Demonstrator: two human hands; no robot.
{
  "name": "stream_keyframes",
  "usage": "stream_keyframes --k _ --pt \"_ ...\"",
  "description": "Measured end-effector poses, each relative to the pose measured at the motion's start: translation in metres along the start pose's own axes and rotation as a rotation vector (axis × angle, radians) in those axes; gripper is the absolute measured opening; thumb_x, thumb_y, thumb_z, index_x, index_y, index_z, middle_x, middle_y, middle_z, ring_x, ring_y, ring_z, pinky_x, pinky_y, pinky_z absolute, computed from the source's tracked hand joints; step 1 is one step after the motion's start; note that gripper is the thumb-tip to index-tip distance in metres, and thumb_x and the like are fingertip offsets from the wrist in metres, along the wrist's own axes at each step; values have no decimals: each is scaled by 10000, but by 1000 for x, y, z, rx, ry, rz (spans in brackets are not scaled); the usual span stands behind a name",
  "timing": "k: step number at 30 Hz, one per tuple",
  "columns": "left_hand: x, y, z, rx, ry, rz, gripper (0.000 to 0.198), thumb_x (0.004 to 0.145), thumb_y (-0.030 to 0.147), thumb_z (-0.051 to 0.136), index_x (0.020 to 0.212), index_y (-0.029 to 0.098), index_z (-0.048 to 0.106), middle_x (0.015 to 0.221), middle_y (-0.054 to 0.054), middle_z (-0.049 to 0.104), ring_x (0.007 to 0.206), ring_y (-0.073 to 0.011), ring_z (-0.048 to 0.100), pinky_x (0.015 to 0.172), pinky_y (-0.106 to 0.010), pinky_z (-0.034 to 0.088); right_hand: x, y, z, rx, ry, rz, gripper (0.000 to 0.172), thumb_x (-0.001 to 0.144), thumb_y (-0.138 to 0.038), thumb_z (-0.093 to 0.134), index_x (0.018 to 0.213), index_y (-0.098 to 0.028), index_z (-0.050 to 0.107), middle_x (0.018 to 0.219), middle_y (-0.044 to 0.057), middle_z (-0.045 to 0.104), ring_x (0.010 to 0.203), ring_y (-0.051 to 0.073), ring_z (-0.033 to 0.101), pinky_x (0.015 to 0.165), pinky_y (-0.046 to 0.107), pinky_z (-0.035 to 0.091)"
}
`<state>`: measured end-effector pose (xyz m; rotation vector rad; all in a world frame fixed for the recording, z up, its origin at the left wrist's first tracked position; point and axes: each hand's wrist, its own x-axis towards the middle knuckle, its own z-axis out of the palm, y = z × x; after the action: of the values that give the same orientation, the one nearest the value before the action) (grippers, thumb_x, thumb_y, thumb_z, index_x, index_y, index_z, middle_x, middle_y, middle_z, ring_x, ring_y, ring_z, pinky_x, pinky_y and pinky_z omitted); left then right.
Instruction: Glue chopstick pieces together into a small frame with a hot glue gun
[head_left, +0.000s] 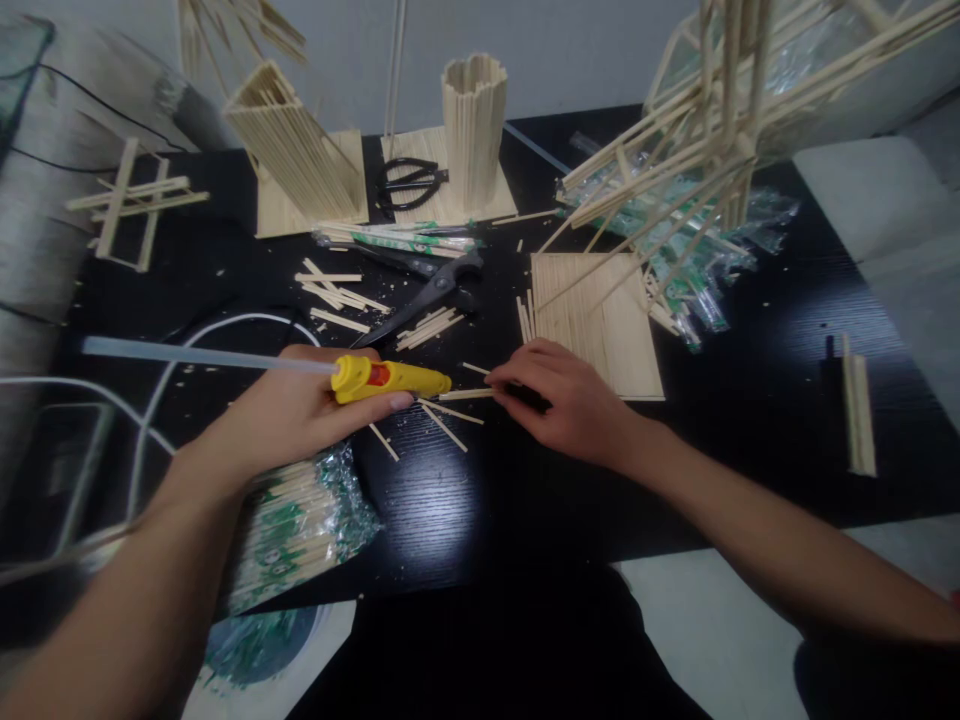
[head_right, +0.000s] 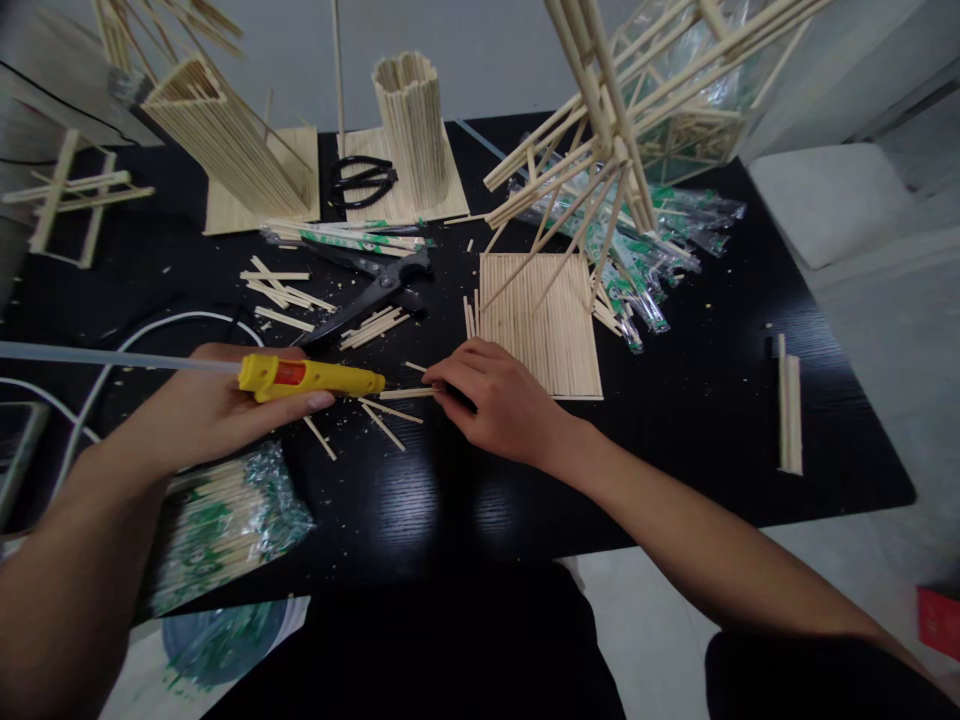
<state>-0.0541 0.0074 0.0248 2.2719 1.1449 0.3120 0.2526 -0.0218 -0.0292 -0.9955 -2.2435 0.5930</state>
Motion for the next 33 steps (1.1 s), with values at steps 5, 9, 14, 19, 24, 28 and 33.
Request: stream_keyframes --k 5,9,14,19,24,28,33 --pt "3 5 2 -37 -39 1 320 929 505 678 784 224 627 649 21 604 513 -110 518 494 -262 367 0 0 0 -6 -6 13 174 1004 -175 558 1070 -207 715 965 68 766 942 227 668 888 395 556" --pt "2 7 4 -12 -61 36 323 960 510 645 810 224 634 691 18 615 543 -111 545 523 -256 392 0 0 0 0 -13 22 179 1004 -176 554 1070 -209 718 966 69 766 952 229 665 880 391 554" --pt "1 6 4 48 -75 30 344 969 541 624 834 226 642 721 11 613 577 -123 567 549 -261 408 0 0 1 -9 -12 11 176 1007 -171 552 1066 -201 714 964 67 767 947 223 666 883 378 550" --pt "4 8 6 42 -62 29 294 964 504 638 855 233 672 745 6 634 595 -132 572 570 -274 409 0 0 1 -1 2 13 157 998 -159 572 1047 -187 719 955 71 772 923 215 668 860 368 554" --pt "6 11 8 32 -36 38 332 959 538 633 836 233 667 734 8 631 577 -137 569 552 -277 403 0 1 2 9 19 -6 140 984 -143 591 1038 -174 717 939 71 772 918 217 675 848 367 554" --pt "7 10 10 45 -23 73 361 967 560 616 815 233 645 734 6 626 575 -140 571 547 -279 407 0 2 3 7 24 -3 124 983 -152 599 1029 -182 710 927 63 768 908 214 674 850 360 547" --pt "8 8 13 76 -31 84 368 980 571 597 818 240 612 741 6 616 583 -142 579 543 -291 409 0 2 3 10 16 20 124 986 -165 595 1029 -196 708 945 57 769 926 213 674 859 359 542"
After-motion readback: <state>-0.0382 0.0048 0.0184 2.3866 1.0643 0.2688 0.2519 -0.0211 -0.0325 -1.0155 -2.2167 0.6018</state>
